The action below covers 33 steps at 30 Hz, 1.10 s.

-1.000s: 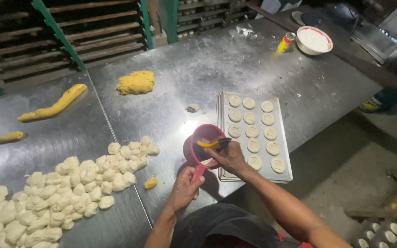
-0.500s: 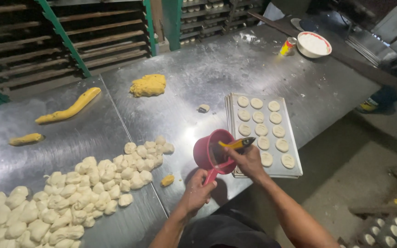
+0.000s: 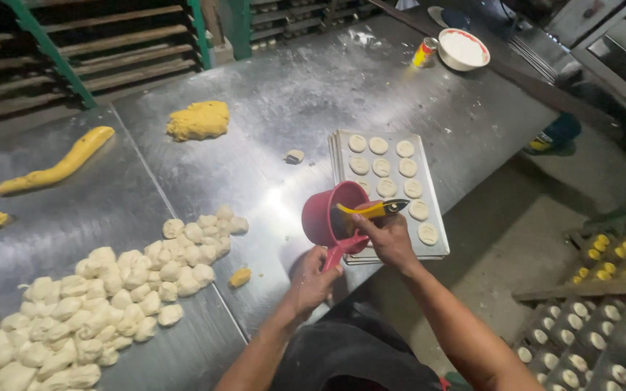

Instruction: Portioning, filling, marking, and glazing dough for baking.

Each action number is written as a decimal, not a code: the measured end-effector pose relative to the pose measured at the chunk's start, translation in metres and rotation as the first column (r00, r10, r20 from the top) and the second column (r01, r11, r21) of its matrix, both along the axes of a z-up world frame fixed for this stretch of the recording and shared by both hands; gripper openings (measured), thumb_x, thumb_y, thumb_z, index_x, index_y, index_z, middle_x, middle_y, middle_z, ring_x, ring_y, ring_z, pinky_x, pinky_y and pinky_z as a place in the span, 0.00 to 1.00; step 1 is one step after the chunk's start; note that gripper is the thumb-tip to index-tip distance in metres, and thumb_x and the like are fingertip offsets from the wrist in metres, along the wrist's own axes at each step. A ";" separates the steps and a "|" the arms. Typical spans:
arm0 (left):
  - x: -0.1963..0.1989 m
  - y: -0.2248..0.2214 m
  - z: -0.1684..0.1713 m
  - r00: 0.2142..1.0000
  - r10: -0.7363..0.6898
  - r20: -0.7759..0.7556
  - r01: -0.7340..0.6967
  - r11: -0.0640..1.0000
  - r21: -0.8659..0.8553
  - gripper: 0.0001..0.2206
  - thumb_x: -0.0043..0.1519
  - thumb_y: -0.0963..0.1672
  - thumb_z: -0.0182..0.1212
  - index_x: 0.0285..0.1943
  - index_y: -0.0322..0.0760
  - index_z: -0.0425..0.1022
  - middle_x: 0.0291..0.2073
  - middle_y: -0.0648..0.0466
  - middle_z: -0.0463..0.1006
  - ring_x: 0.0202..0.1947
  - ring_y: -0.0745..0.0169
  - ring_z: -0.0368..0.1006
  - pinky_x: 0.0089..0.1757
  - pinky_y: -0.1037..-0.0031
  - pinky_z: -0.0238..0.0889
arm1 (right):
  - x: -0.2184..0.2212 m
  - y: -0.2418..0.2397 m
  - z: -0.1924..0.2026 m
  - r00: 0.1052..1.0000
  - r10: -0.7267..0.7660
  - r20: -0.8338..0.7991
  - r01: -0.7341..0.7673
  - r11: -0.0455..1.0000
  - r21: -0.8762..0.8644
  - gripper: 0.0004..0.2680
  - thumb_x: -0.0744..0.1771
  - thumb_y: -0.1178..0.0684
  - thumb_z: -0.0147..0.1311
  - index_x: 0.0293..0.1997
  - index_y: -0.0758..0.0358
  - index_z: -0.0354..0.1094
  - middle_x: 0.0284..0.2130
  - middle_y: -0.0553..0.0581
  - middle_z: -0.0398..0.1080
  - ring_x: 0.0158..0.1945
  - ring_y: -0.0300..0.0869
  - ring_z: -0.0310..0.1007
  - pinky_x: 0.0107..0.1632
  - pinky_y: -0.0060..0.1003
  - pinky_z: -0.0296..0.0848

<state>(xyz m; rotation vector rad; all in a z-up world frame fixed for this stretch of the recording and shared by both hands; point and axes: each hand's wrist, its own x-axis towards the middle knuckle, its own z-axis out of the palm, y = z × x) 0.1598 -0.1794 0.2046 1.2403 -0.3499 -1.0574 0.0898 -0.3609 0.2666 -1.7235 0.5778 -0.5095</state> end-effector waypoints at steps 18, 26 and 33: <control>-0.019 -0.045 -0.044 0.892 0.443 0.092 -0.452 0.884 0.124 0.09 0.62 0.40 0.64 0.46 0.35 0.68 0.26 0.58 0.73 0.17 0.74 0.64 0.20 0.78 0.58 | -0.002 -0.233 -0.109 0.980 0.121 -0.157 -0.053 0.923 0.382 0.05 0.67 0.54 0.62 0.39 0.62 0.71 0.27 0.47 0.69 0.26 0.32 0.66 0.30 0.28 0.69; -0.087 -0.020 -0.039 0.534 0.844 -0.042 -0.841 0.536 0.072 0.08 0.63 0.38 0.63 0.47 0.33 0.68 0.27 0.57 0.70 0.19 0.72 0.63 0.22 0.80 0.57 | 0.056 -0.259 -0.134 0.626 0.678 -0.384 -0.677 0.717 0.163 0.11 0.67 0.49 0.63 0.45 0.67 0.73 0.32 0.55 0.76 0.33 0.37 0.76 0.35 0.31 0.75; -0.134 -0.026 -0.025 0.298 0.954 -0.009 -0.947 0.297 0.124 0.09 0.62 0.36 0.62 0.48 0.33 0.68 0.28 0.54 0.73 0.20 0.69 0.65 0.24 0.78 0.59 | 0.172 -0.440 -0.145 0.871 0.416 -0.261 -0.488 0.787 -0.377 0.05 0.72 0.56 0.61 0.47 0.66 0.75 0.38 0.56 0.78 0.39 0.37 0.78 0.42 0.35 0.76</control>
